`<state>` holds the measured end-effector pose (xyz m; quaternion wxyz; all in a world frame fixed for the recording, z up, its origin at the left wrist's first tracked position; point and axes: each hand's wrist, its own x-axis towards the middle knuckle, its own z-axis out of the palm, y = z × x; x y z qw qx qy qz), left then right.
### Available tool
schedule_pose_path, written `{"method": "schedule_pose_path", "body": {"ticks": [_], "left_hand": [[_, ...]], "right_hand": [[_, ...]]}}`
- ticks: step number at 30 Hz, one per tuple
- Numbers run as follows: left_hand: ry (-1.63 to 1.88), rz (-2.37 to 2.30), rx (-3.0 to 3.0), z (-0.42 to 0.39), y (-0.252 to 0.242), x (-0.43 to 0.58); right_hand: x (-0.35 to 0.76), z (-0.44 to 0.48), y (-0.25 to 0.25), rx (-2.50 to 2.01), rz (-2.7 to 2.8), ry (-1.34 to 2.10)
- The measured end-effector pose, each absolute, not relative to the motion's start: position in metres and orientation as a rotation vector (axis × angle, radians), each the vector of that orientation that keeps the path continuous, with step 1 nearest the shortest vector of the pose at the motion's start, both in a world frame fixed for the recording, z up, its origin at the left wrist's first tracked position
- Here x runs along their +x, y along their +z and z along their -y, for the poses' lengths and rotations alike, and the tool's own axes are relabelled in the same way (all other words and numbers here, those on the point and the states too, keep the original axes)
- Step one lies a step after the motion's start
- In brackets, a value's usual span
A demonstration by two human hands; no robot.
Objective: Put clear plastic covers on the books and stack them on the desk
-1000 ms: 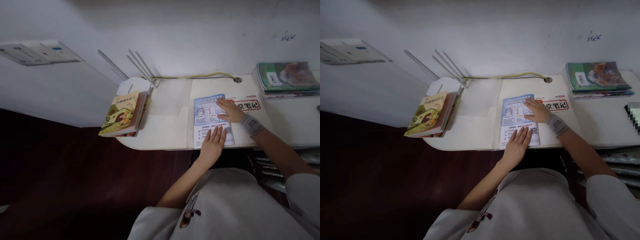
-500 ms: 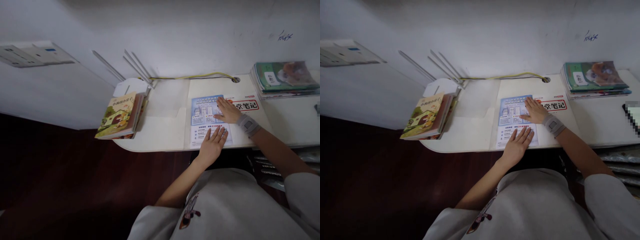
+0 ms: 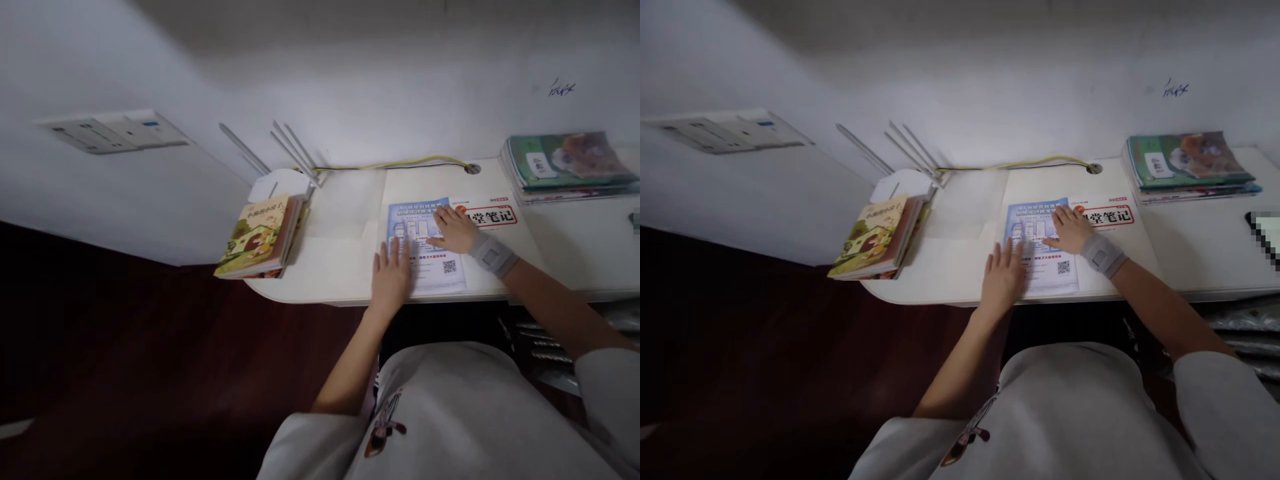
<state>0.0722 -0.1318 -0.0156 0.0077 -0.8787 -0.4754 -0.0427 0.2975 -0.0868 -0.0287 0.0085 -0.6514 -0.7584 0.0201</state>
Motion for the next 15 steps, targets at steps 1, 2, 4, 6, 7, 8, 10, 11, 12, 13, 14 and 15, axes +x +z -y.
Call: {"method": "schedule_pose_path", "body": {"ticks": [1, 2, 4, 6, 7, 8, 10, 11, 12, 13, 14, 15], "left_hand": [[-0.122, 1.603, -2.696, 0.127, -0.014, 0.067], [-0.113, 1.69, -2.666, 0.122, -0.011, 0.061], [-0.125, 1.825, -2.633, 0.115, -0.006, 0.048], [-0.156, 1.974, -2.621, 0.11, 0.0, 0.036], [-0.185, 2.058, -2.632, 0.108, 0.004, 0.03], [-0.239, 2.138, -2.666, 0.106, 0.009, 0.024], [-0.48, 2.251, -2.811, 0.103, 0.021, 0.016], [-0.688, 2.271, -2.91, 0.103, 0.028, 0.014], [-0.948, 2.258, -3.006, 0.104, 0.036, 0.013], [-1.236, 2.208, -3.084, 0.106, 0.045, 0.013], [-1.517, 2.12, -3.131, 0.109, 0.054, 0.015], [-1.76, 2.0, -3.156, 0.114, 0.063, 0.017]], "right_hand": [[0.293, 0.092, -0.027, -2.058, 2.349, 0.068], [0.287, 0.1, -0.026, -2.075, 2.327, 0.069], [0.274, 0.121, -0.024, -2.074, 2.303, 0.072], [0.26, 0.151, -0.025, -2.024, 2.271, 0.046], [0.254, 0.167, -0.026, -1.983, 2.251, 0.024], [0.249, 0.183, -0.028, -1.934, 2.23, -0.001], [0.24, 0.21, -0.033, -1.853, 2.171, -0.051], [0.237, 0.221, -0.036, -1.836, 2.146, -0.073], [0.235, 0.229, -0.039, -1.832, 2.113, -0.086], [0.235, 0.235, -0.042, -1.838, 2.077, -0.087], [0.235, 0.238, -0.045, -1.852, 2.037, -0.079], [0.237, 0.24, -0.047, -1.862, 1.998, -0.061]]}}
